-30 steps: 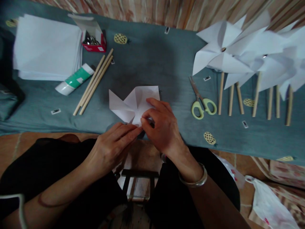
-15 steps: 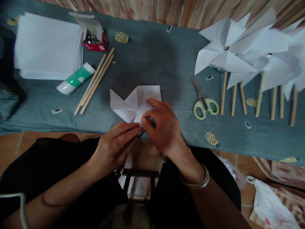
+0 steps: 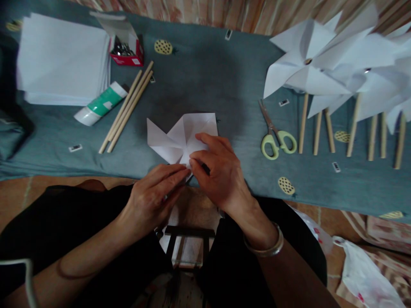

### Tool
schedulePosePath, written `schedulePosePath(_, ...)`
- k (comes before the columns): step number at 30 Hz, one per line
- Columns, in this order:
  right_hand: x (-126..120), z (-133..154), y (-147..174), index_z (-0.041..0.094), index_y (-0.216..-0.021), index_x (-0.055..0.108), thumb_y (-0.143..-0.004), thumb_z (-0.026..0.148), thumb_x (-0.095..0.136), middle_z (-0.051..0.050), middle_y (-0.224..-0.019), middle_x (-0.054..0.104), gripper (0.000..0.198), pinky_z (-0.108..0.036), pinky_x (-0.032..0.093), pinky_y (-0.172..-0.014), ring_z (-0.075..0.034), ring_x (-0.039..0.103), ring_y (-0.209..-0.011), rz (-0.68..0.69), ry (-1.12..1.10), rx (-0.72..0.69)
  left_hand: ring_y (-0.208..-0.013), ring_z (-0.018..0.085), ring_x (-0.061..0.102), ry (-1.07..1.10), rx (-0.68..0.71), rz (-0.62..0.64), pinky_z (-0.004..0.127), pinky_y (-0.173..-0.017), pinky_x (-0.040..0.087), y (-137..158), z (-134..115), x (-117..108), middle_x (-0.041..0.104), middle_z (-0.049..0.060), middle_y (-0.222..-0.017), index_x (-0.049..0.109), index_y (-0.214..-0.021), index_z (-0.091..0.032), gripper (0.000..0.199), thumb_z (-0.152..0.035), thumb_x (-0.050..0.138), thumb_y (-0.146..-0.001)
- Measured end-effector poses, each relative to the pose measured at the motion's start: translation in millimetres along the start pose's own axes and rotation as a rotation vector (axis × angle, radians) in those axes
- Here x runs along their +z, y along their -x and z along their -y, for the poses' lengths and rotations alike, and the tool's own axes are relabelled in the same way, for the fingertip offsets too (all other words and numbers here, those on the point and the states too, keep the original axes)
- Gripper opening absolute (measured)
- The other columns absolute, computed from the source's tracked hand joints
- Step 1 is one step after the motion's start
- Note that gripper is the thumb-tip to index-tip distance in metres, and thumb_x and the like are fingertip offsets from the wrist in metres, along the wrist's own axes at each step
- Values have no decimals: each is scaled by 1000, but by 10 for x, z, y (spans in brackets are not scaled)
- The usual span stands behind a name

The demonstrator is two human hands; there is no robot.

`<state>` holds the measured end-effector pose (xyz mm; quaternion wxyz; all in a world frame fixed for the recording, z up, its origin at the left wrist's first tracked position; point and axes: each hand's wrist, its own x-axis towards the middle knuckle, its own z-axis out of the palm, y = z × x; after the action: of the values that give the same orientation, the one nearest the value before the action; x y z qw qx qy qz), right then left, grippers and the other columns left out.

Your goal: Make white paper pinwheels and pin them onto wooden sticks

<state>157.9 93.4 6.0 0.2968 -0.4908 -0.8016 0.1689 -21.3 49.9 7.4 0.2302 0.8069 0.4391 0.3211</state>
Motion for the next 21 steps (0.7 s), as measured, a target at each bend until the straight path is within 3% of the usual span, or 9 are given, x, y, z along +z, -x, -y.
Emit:
schedulePosePath(11,53,-1,0,24,-88,72,-88,19,55,-9,-119,66,18,-49,54,-93,-28,61,-110,-24,98,-66,-96,21,65,-28,-1,24,34,-81,60,-10,3,-9,68,15,-108,63,-112,-6,25,-7,57,-88)
schedulePosePath(17,63,28,-24,24,-94,71,-90,18,51,-9,-123,64,21,-52,52,-97,-31,59,-112,29,162,-80,-96,21,65,-28,1,25,34,-79,60,-24,-7,-16,68,15,-108,63,-111,-7,23,-7,55,-88)
schedulePosePath(21,71,43,-13,29,-102,66,-90,14,46,-5,-126,62,28,-51,49,-101,-29,55,-119,86,162,-72,-97,21,65,-23,-2,35,35,-80,60,-31,-13,-22,68,15,-108,62,-111,-7,24,-7,55,-89)
